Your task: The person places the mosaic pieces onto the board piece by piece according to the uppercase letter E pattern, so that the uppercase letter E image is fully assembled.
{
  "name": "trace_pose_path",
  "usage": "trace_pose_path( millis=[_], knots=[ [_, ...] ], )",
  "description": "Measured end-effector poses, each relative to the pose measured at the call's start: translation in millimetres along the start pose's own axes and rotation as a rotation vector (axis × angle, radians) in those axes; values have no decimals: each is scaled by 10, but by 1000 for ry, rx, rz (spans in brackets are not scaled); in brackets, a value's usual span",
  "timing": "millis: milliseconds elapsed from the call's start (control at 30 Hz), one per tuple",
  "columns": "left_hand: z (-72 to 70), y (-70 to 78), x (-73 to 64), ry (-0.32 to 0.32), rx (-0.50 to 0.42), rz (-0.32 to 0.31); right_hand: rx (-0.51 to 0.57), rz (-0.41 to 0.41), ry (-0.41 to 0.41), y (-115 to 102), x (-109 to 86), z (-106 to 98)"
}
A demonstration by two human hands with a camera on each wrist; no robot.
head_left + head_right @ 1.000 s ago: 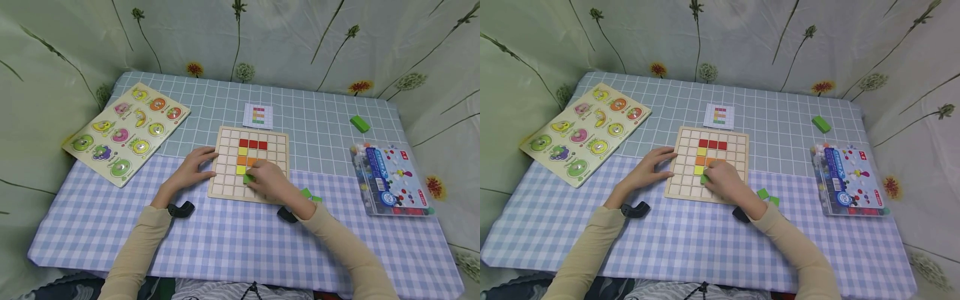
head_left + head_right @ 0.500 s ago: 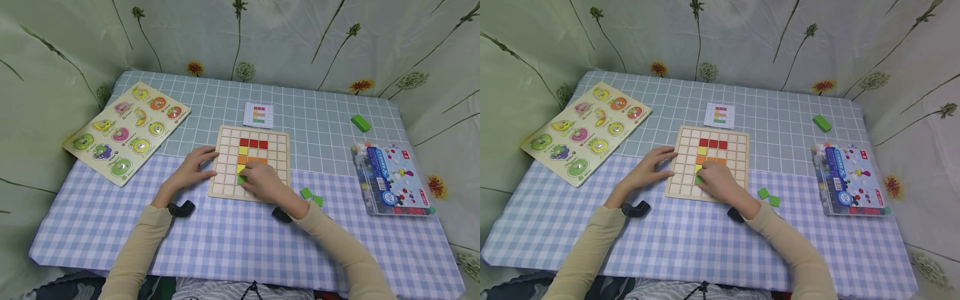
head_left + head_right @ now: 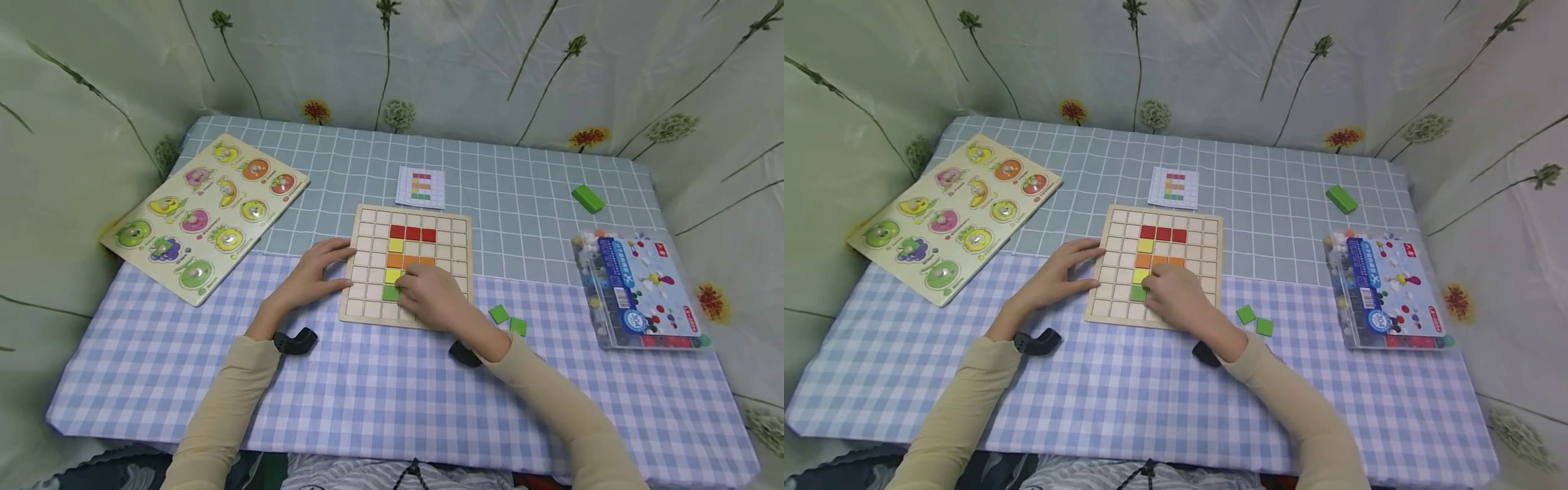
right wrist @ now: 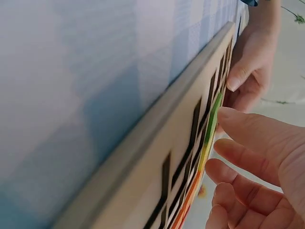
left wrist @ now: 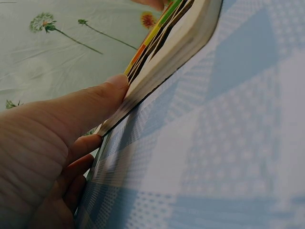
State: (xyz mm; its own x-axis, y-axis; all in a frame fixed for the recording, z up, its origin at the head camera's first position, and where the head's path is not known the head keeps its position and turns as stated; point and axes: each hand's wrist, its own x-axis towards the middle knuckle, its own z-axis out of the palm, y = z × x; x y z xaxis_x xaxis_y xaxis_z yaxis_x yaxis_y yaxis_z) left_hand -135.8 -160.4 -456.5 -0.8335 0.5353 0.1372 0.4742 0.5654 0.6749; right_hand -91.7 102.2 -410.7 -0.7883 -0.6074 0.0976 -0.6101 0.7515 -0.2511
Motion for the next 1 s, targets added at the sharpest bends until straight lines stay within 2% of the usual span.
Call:
trace_pose_path(
  millis=[367, 567, 867, 1000],
  knots=[
    [-19, 7, -13, 4, -8, 3, -37, 79, 90, 238, -373, -103],
    [-10, 9, -9, 9, 0, 18, -37, 130, 84, 361, -578, -137],
    [-12, 19, -1, -1, -1, 2, -57, 199, 121, 504, -846, -232],
    [-17, 23, 0, 0, -1, -1, -65, 242, 105, 552, -932, -283]
  ],
)
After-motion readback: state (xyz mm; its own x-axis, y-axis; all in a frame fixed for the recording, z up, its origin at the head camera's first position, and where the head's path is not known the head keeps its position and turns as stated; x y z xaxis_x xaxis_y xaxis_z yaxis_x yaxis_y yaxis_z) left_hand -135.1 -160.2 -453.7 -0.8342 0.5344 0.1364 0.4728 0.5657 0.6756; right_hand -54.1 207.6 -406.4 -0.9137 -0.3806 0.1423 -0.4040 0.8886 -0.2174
